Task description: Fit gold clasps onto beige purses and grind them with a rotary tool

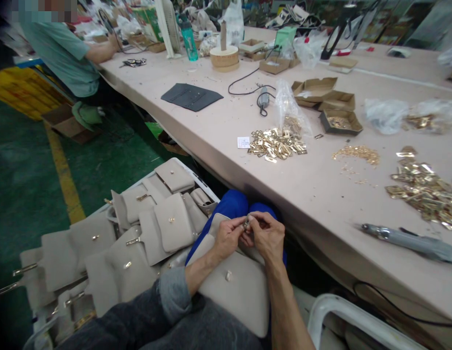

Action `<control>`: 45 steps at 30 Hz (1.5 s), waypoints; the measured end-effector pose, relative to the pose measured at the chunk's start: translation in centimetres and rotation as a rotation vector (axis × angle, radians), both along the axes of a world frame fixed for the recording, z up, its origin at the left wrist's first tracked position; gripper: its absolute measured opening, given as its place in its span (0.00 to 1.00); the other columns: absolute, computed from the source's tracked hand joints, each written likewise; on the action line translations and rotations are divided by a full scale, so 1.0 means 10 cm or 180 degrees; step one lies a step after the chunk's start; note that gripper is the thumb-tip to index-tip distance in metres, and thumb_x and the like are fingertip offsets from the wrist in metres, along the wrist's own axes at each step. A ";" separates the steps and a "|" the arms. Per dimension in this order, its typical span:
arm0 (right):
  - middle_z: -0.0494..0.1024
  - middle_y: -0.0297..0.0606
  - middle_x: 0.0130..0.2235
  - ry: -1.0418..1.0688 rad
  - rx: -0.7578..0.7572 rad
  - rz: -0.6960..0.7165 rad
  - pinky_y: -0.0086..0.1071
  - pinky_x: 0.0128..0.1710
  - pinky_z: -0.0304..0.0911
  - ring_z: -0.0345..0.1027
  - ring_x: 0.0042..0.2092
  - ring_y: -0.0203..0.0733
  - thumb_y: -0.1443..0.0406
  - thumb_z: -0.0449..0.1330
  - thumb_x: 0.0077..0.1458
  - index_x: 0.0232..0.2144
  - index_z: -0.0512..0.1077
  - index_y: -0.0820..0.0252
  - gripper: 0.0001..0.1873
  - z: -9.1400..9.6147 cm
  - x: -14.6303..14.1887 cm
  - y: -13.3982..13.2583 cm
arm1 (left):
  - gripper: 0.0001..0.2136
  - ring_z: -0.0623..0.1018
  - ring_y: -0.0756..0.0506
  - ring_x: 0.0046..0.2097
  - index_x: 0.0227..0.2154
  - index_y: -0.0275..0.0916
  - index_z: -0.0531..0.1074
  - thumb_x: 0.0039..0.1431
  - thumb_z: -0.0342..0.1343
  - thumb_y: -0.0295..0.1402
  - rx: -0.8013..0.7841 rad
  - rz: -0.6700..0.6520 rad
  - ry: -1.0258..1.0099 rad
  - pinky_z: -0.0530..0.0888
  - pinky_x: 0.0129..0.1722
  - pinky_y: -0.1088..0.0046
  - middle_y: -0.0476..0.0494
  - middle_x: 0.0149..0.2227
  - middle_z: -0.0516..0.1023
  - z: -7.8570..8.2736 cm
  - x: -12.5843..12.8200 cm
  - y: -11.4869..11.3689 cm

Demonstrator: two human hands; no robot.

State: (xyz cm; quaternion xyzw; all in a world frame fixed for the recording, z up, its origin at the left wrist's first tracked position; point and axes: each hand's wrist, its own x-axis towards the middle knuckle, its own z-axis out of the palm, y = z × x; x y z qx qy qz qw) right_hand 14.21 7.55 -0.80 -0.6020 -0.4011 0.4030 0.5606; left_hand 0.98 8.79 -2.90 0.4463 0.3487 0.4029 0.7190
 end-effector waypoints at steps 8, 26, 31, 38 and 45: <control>0.79 0.37 0.29 -0.0069 0.0003 -0.0014 0.31 0.29 0.72 0.72 0.27 0.39 0.58 0.70 0.54 0.36 0.82 0.61 0.12 0.06 0.00 -0.02 | 0.16 0.82 0.46 0.26 0.49 0.32 0.78 0.66 0.52 0.36 -0.0025 -0.0088 -0.0031 0.80 0.27 0.74 0.45 0.27 0.80 -0.04 -0.02 -0.01; 0.82 0.40 0.32 -0.0268 -0.0074 -0.0154 0.34 0.32 0.74 0.76 0.30 0.42 0.56 0.71 0.52 0.38 0.83 0.60 0.16 -0.06 0.03 -0.02 | 0.19 0.83 0.46 0.27 0.57 0.32 0.75 0.67 0.50 0.32 0.0030 -0.0104 -0.0048 0.80 0.27 0.75 0.44 0.28 0.81 -0.08 -0.03 -0.02; 0.81 0.40 0.33 -0.0382 -0.0003 -0.0106 0.33 0.32 0.74 0.75 0.31 0.42 0.56 0.70 0.54 0.38 0.83 0.60 0.14 -0.10 0.03 -0.03 | 0.18 0.82 0.48 0.26 0.54 0.33 0.77 0.66 0.51 0.31 0.0151 -0.0059 0.0008 0.79 0.26 0.76 0.44 0.31 0.82 -0.02 -0.05 -0.01; 0.81 0.39 0.32 -0.0279 0.0002 -0.0139 0.32 0.30 0.73 0.74 0.29 0.40 0.57 0.70 0.53 0.37 0.83 0.60 0.14 -0.07 0.01 -0.04 | 0.19 0.82 0.47 0.26 0.57 0.34 0.76 0.69 0.54 0.38 0.0192 -0.0016 0.0002 0.79 0.26 0.75 0.43 0.33 0.81 -0.09 -0.05 -0.04; 0.81 0.41 0.35 -0.0355 0.0025 -0.0169 0.35 0.31 0.74 0.75 0.31 0.42 0.55 0.71 0.52 0.37 0.83 0.60 0.15 -0.09 0.03 -0.04 | 0.19 0.81 0.47 0.24 0.56 0.32 0.76 0.69 0.52 0.36 0.0296 0.0028 0.0084 0.78 0.25 0.76 0.44 0.28 0.81 -0.07 -0.05 -0.06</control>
